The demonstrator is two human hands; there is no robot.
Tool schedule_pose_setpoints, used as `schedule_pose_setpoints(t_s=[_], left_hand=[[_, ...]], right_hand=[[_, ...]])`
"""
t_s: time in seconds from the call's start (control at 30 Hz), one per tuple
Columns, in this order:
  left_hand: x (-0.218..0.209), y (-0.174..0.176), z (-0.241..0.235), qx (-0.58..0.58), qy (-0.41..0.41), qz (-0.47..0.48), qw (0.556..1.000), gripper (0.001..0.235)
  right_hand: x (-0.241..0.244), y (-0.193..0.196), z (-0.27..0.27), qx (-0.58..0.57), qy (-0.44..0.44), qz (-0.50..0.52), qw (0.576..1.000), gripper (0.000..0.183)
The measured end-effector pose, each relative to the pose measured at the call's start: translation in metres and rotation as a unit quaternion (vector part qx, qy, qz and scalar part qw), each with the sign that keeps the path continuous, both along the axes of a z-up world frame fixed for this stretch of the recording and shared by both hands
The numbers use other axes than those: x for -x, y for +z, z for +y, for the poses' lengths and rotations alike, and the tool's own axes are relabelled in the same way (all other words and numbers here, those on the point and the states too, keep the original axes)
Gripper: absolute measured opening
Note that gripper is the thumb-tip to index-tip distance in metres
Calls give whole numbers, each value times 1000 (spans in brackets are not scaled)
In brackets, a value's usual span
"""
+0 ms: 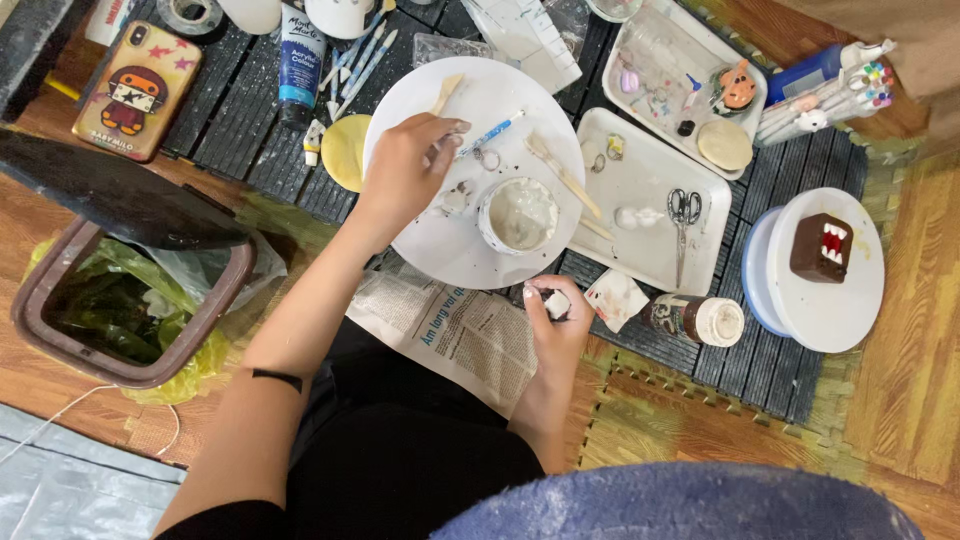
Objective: The person sits on the floor and shapes small pieces of white clay by hand, occasionally dipping them into a container of liquid. They use scissors to trim a piece of clay and continue molding the material into small forms.
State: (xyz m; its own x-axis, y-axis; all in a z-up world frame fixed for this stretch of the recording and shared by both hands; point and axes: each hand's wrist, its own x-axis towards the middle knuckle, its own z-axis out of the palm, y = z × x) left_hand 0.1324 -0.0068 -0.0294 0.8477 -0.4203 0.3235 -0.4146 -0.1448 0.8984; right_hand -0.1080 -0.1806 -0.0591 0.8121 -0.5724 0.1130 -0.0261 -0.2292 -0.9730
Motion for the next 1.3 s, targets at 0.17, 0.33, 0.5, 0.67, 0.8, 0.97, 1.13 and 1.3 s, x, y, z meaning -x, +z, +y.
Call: schedule_pose_setpoints(t_s=[0.17, 0.33, 0.5, 0.67, 0.8, 0.97, 1.13, 1.3], left_hand=[[50, -25, 36, 180, -95, 214, 955, 41], [126, -66, 46, 328, -251, 602, 683, 29], [162, -69, 18, 264, -258, 690, 622, 34], [164, -66, -14, 267, -268, 711, 593, 34], [163, -63, -31, 283, -296, 692, 594, 35], [172, -61, -56, 260, -291, 698, 601, 31], [181, -69, -64, 270, -291, 695, 600, 32], [188, -72, -74, 280, -271, 720, 574, 28]], right_hand=[[-8, 11, 9, 25, 19, -22, 999, 11], [9, 28, 19, 108, 84, -23, 990, 11], [8, 71, 33, 202, 166, 18, 965, 16], [0, 98, 28, 287, 131, 129, 940, 19], [8, 103, 23, 316, 120, 77, 938, 21], [20, 87, 30, 354, 16, 39, 934, 20], [24, 76, 36, 344, -12, -9, 939, 14], [10, 74, 46, 304, -59, -38, 950, 16]])
